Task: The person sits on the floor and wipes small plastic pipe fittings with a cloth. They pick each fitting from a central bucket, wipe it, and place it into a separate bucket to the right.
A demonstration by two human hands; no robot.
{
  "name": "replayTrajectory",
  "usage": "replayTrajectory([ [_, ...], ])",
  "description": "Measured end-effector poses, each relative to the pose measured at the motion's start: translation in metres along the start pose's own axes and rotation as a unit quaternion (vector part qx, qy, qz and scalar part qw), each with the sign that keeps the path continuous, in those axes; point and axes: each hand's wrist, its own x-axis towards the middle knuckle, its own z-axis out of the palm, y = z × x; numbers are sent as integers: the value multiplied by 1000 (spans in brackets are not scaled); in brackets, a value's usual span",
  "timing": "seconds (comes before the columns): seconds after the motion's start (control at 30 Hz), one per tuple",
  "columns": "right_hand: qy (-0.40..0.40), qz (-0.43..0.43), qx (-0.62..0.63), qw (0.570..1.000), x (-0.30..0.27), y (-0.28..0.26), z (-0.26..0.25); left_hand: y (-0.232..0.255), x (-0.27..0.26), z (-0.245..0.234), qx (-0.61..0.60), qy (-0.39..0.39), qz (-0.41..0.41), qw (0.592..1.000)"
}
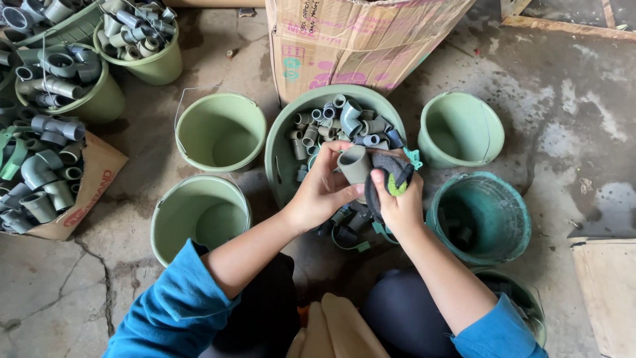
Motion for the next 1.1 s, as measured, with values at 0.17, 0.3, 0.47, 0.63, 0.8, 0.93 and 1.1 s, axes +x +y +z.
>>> replayTrajectory([
  [0.17,89,224,65,968,-4,12,-4,-25,-2,-8,-93,-27,-8,995],
  [0.3,150,428,352,819,-18,14,-6,16,2,17,-116,-19,52,992],
  [0.47,73,450,490,743,5,-11,-12,28,12,-5,187,31,213,959],
  [0.63,46,379,457,803,-8,-28,-4,32,7,4,303,-48,291,906],
  [0.8,-22,143,229,963,-15,17,-10,41,3,21,432,13,345,833],
  [0.93,-53,105,183,976,-8,17,-31,34,-2,12,447,64,212,867],
  [1.1,-87,-1,67,994,-5,-8,-36,31,3,15,165,101,-156,969],
])
